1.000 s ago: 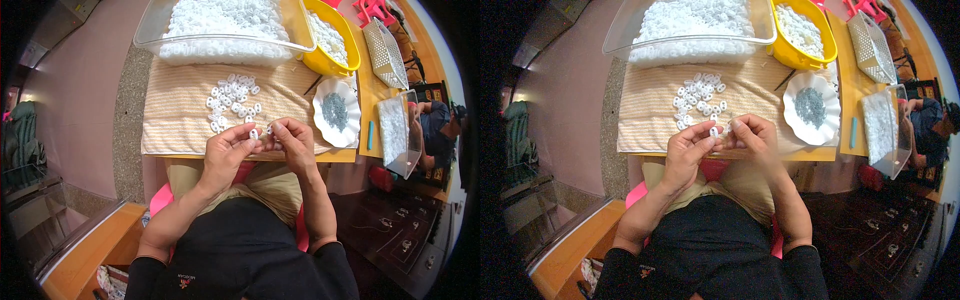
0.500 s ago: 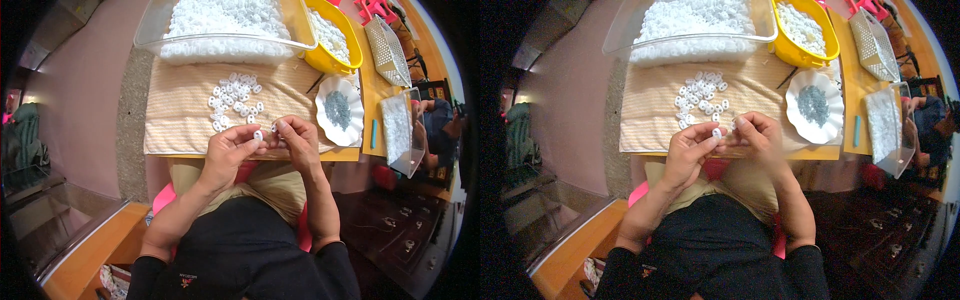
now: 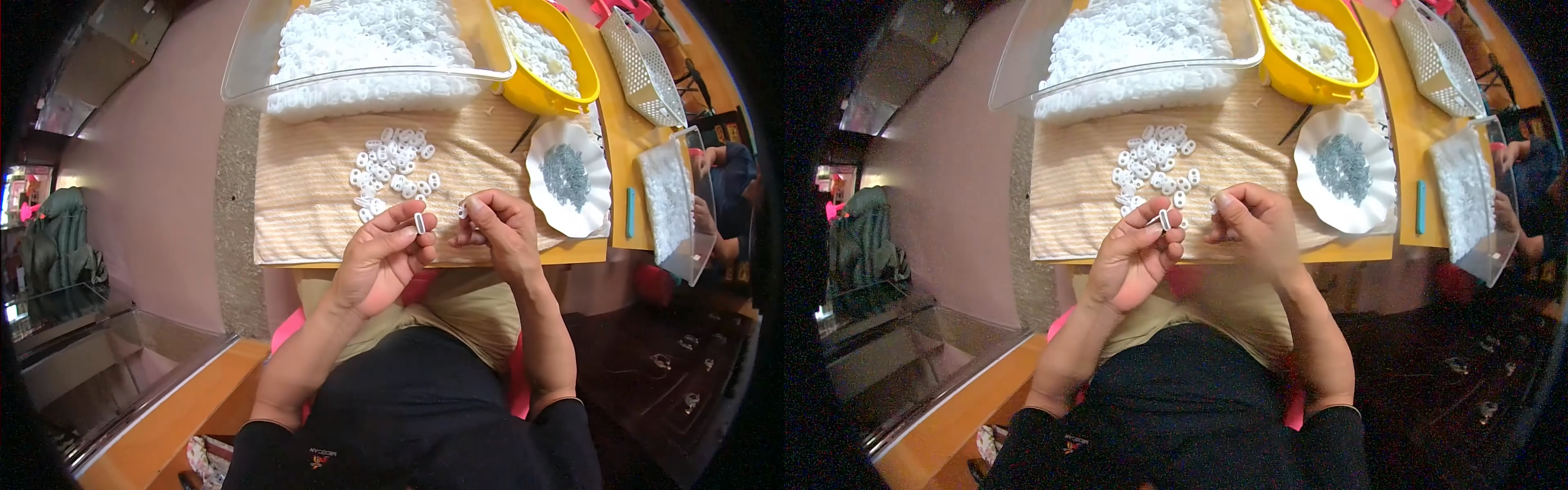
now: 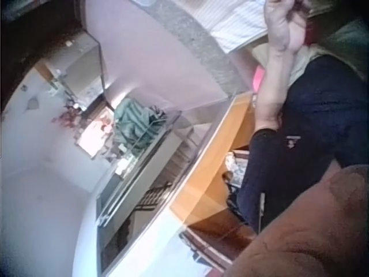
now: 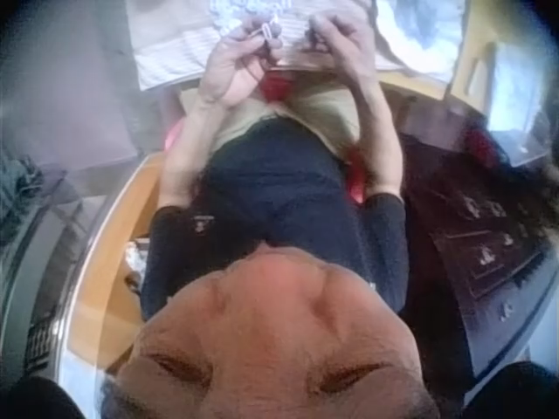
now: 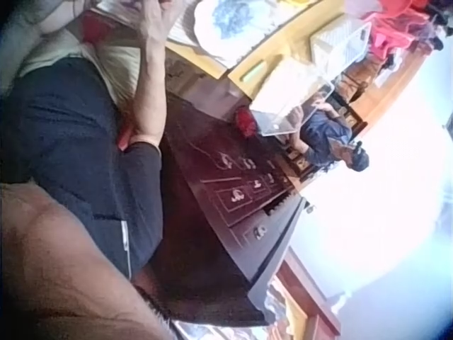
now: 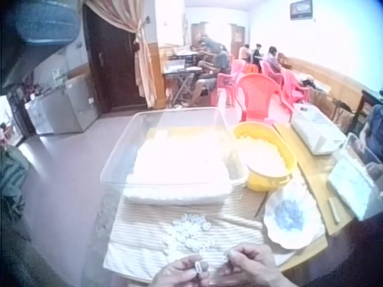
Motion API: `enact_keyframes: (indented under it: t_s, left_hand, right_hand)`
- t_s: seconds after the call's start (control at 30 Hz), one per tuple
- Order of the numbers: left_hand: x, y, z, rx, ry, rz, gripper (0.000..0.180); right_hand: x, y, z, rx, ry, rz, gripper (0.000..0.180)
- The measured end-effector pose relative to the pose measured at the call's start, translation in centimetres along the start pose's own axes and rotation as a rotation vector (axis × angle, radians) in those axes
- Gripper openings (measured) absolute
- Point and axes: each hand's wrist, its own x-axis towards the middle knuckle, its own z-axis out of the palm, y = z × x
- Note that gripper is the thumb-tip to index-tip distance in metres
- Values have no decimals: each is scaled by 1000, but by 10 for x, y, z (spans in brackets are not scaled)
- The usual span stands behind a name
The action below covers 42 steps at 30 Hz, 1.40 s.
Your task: Assembling small white plastic components by inserting small grey pins manually and with tweezers.
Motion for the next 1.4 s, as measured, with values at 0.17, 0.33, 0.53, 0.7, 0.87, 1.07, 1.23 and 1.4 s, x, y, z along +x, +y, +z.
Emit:
enact_keyframes:
  t_s: [0.17, 0.33, 0.53, 0.7, 0.87, 1.07, 1.23, 1.4]
  left_hand:
    - [0, 0, 1, 6, 6, 0, 28]
    - [0, 1, 1, 13, 15, 3, 28]
    - [1, 0, -1, 29, 44, 2, 28]
    - [2, -1, -4, 19, 35, -11, 28]
    - [3, -1, -6, 4, 58, -27, 28]
    - [2, 0, -6, -10, 95, -39, 27]
    - [5, -1, -3, -38, 140, -42, 28]
    - [5, 0, -6, -20, 106, -47, 26]
  right_hand:
    - [1, -1, 0, 6, 1, 26, 22]
    - [3, 6, -2, -18, -4, -2, 22]
    - [3, 6, -3, -9, 3, 22, 22]
    - [4, 5, -4, -8, 13, 34, 22]
    - [3, -2, -2, -250, 78, 2, 20]
    - [6, -4, -6, -794, 111, -213, 13]
    - [8, 0, -10, -1039, 76, -323, 13]
    - [8, 0, -7, -1132, 88, -330, 15]
